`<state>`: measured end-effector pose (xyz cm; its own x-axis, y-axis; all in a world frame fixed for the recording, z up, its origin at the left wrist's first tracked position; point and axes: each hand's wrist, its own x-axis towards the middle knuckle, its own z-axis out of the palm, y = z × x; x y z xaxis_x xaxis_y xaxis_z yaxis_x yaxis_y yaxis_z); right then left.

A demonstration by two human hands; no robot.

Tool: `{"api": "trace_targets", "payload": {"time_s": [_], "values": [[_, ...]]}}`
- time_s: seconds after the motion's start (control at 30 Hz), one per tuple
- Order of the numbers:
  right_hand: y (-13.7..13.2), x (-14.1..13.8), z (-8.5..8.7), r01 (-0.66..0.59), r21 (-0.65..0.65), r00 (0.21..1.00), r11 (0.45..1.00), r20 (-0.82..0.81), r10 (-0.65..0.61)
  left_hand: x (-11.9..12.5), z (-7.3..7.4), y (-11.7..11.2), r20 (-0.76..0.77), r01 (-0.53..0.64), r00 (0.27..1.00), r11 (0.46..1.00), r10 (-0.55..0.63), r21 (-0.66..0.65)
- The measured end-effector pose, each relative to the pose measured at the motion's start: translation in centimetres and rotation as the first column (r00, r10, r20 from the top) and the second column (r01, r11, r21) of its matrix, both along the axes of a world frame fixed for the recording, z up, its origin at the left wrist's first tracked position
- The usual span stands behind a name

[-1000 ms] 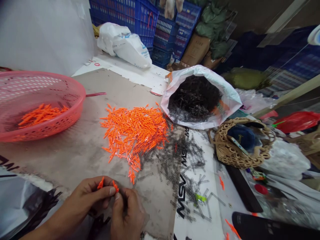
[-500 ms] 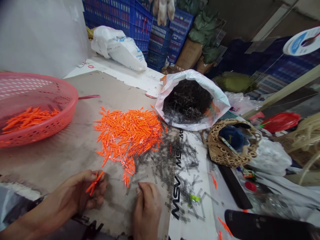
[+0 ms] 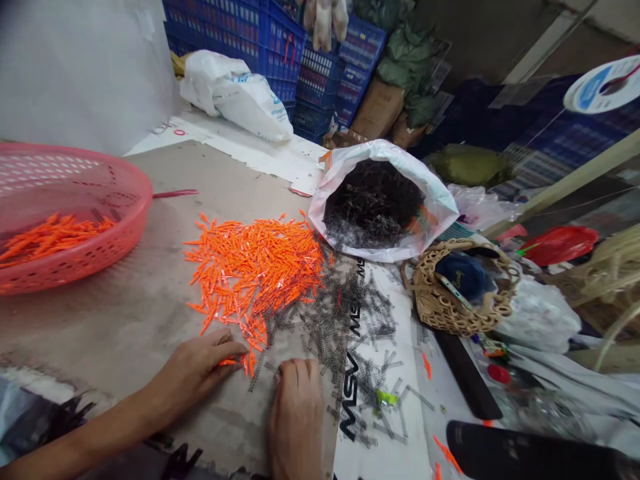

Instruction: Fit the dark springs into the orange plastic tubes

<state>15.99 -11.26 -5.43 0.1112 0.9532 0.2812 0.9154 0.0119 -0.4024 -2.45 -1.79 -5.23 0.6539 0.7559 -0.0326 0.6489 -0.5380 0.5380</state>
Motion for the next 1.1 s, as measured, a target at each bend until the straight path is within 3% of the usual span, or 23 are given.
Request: {"api": "trace_targets", "payload": {"time_s": [0.1, 0.23, 0.37, 0.47, 0.53, 0.57, 0.63, 0.7, 0.77, 0.9, 1.1], "values": [[-0.9, -1.2, -0.5, 0.025, 0.1, 0.978, 0.995, -0.207, -0.004, -0.2, -0.1, -0.1, -0.065, 0.056, 0.996, 0.998, -0.054, 0.036], [-1.1, -3.4, -0.5, -0.026, 0.107, 0.909, 0.994, -0.411, 0.068, -0.8, -0.3, -0.5, 0.014, 0.12, 0.993, 0.993, -0.12, 0.013], [-0.5, -4.6, 0.0, -0.009, 0.115, 0.855, 0.993, -0.515, 0.067, -1.7, 0.1, -1.1, 0.194, 0.09, 0.979, 0.986, -0.063, -0.137], [-0.4, -5.1, 0.0, -0.035, 0.067, 0.795, 0.997, -0.603, 0.068, -2.0, 1.2, -1.4, 0.342, 0.085, 0.939, 0.942, 0.033, -0.324], [-0.6, -5.5, -0.1, 0.01, 0.015, 0.726, 1.0, -0.687, 0.003, -2.0, 1.8, -1.6, 0.421, 0.08, 0.893, 0.864, 0.16, -0.498], [-0.7, -5.7, -0.2, 0.052, -0.004, 0.69, 0.999, -0.723, -0.039, -2.0, 1.9, -1.8, 0.445, 0.075, 0.858, 0.795, 0.255, -0.602], [-0.9, -6.2, -0.3, 0.146, -0.034, 0.629, 0.989, -0.769, -0.119, -1.7, 2.1, -2.4, 0.437, 0.074, 0.763, 0.607, 0.477, -0.791], [-1.2, -6.6, -0.5, 0.223, -0.061, 0.591, 0.973, -0.785, -0.184, -1.4, 2.0, -3.1, 0.382, 0.091, 0.66, 0.437, 0.646, -0.895], [-1.3, -7.0, -0.7, 0.263, -0.08, 0.568, 0.962, -0.793, -0.222, -1.1, 1.9, -3.7, 0.353, 0.107, 0.595, 0.364, 0.722, -0.925], [-1.5, -7.3, -0.9, 0.299, -0.077, 0.566, 0.951, -0.788, -0.242, -0.7, 2.0, -4.1, 0.348, 0.089, 0.546, 0.36, 0.762, -0.929], [-1.9, -7.2, -0.7, 0.236, 0.029, 0.692, 0.971, -0.707, -0.147, -0.9, 2.1, -3.6, 0.333, -0.012, 0.512, 0.393, 0.792, -0.919]]}}
